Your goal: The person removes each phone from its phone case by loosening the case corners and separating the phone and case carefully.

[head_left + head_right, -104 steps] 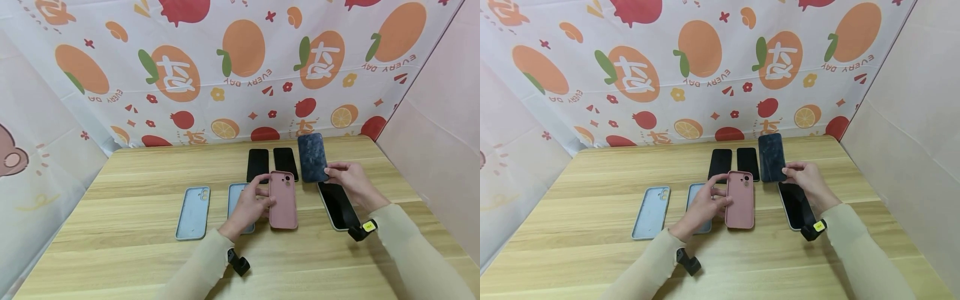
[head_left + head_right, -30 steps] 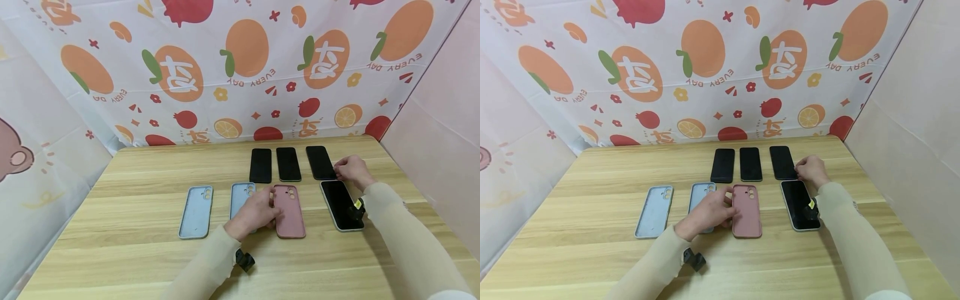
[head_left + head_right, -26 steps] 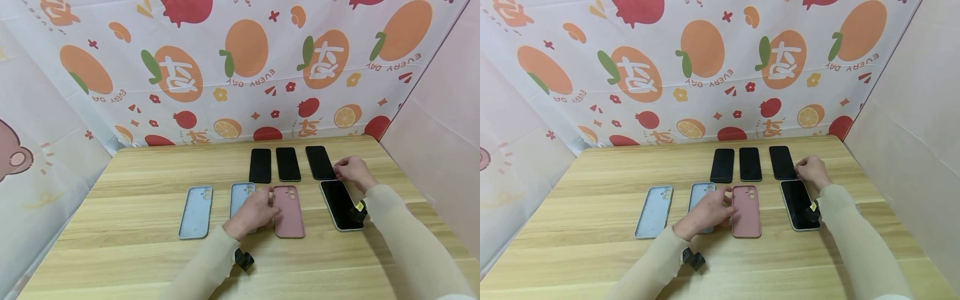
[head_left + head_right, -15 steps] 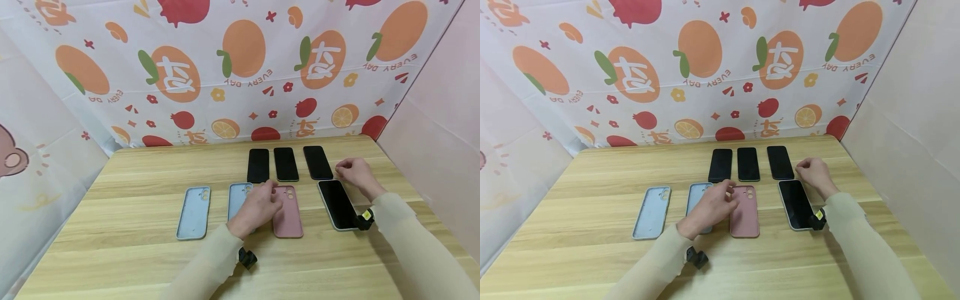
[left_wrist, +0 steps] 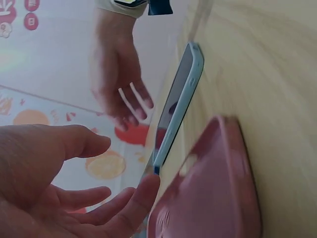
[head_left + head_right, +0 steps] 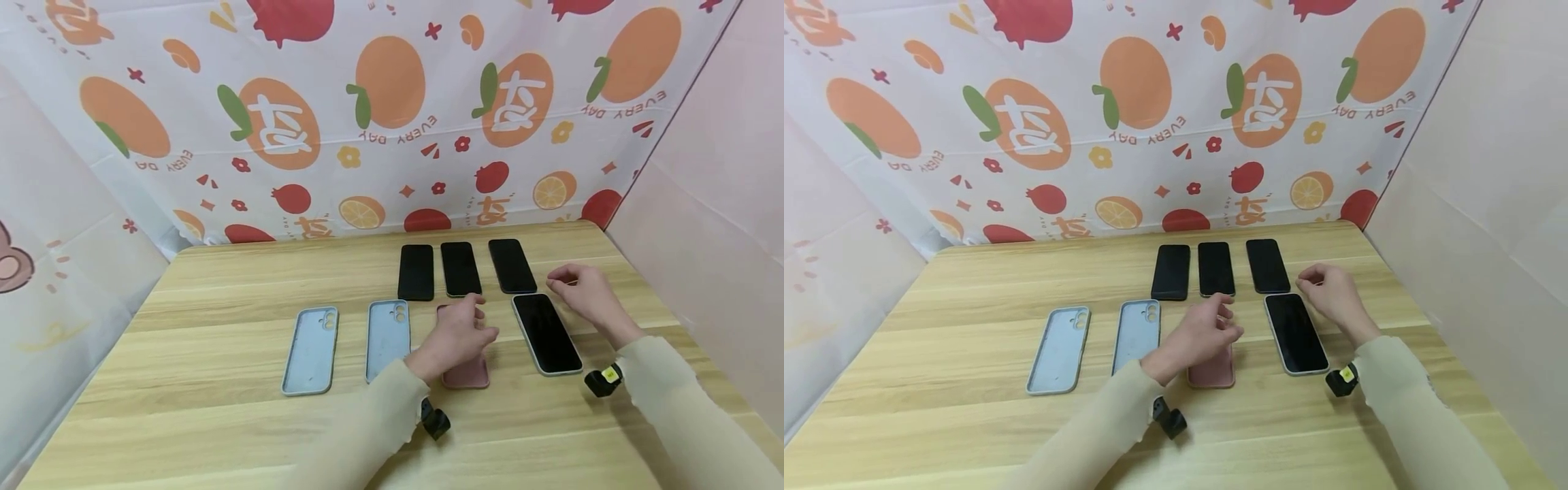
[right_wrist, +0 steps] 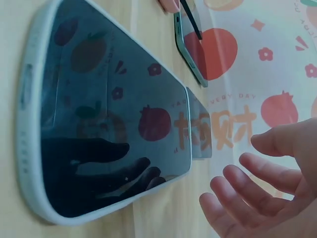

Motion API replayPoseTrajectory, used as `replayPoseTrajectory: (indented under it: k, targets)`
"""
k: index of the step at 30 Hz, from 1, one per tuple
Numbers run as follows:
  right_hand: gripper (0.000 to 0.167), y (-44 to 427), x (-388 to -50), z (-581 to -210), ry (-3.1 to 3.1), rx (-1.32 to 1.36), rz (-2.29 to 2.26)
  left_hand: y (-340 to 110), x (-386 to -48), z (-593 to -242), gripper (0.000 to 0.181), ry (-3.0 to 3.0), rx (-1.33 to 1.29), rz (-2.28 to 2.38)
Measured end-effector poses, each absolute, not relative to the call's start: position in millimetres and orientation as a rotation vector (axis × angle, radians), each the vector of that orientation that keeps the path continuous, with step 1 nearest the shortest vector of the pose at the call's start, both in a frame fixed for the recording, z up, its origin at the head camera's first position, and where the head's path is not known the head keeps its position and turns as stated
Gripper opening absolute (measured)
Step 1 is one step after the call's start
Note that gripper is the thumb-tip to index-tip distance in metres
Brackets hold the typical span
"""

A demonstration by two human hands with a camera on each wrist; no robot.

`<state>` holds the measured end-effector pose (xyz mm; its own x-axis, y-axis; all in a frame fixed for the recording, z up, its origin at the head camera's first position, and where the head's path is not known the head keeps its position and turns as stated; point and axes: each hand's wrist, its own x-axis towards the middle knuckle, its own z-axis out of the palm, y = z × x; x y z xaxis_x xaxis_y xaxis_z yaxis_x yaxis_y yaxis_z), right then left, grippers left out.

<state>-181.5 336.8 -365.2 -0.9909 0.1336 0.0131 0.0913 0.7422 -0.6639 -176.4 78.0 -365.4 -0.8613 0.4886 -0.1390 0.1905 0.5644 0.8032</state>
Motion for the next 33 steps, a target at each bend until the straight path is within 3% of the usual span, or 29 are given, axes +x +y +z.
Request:
replayPoseTrajectory:
  k: [9, 21, 27, 33]
  targets:
    - [0.025, 337.0, -169.8, -368.9, -2.832, -0.121, 1.017, 115.3, -180.0, -368.6, 0.065, 2.374, 0.461, 1.192]
    - [0.022, 342.1, -159.9, -375.0, -2.848, -0.153, 1.034, 142.8, -181.1, -374.9, 0.020, 2.283, 0.431, 1.255]
    - [0.026, 342.4, -158.7, -379.6, -2.930, -0.293, 1.154, 150.2, -180.1, -373.3, 0.036, 2.237, 0.334, 1.301]
    - [0.030, 341.4, -157.8, -385.6, -2.958, -0.345, 1.312, 154.1, -179.9, -375.0, 0.035, 2.219, 0.268, 1.343]
